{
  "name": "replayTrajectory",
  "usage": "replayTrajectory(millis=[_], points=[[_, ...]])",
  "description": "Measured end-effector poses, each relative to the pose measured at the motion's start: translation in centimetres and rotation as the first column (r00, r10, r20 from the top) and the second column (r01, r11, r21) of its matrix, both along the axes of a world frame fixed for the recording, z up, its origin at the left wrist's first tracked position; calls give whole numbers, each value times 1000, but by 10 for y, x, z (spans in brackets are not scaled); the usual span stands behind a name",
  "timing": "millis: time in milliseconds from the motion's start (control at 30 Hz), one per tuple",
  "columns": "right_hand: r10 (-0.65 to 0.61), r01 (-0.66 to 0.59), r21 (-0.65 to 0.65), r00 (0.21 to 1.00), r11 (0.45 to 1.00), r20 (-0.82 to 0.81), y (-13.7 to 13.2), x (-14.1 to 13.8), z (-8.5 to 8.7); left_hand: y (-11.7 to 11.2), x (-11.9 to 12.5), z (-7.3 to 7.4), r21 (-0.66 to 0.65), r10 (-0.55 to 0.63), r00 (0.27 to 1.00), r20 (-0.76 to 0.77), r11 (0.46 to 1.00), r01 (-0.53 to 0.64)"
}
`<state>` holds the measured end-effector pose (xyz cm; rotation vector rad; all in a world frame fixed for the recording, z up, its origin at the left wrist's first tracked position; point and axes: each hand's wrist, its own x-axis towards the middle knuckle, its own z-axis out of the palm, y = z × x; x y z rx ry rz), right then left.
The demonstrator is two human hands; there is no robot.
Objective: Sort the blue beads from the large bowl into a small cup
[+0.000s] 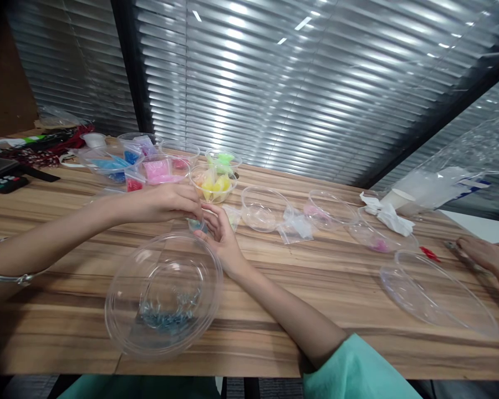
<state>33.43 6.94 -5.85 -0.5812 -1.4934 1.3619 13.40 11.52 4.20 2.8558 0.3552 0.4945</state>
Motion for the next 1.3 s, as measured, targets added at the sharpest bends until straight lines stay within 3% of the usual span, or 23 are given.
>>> replayTrajectory(millis=[533,700,867,1000,1100,1200,1300], points=[[4,-4,-10,1000,1000,-8,-2,0,0,0,0,2,0,0,1000,-11,1000,0],[-6,6,-15,1000,1000,11,-2,-1,-1,-1,2,2,-55,-17,1000,11,998,17],[5,-5,-8,1000,1000,-4,-2,-1,0,-2,1,4,-68,51,998,22,996,-50],[1,-1,-14,1000,1000,-16,-3,-1,3,-21,4,22,-77,43,999,33,996,-40],[14,-16,-36,999,999,-31,-5,-1,6,-46,13,34,-166,-68,983,-169,985,40],[15,-16,-39,1000,999,-23,-7,0,8,-69,22,30,-129,-111,917,-383,989,66],[12,-12,-44,1000,999,-14,-8,0,10,-83,25,14,-34,-61,936,-347,998,52]])
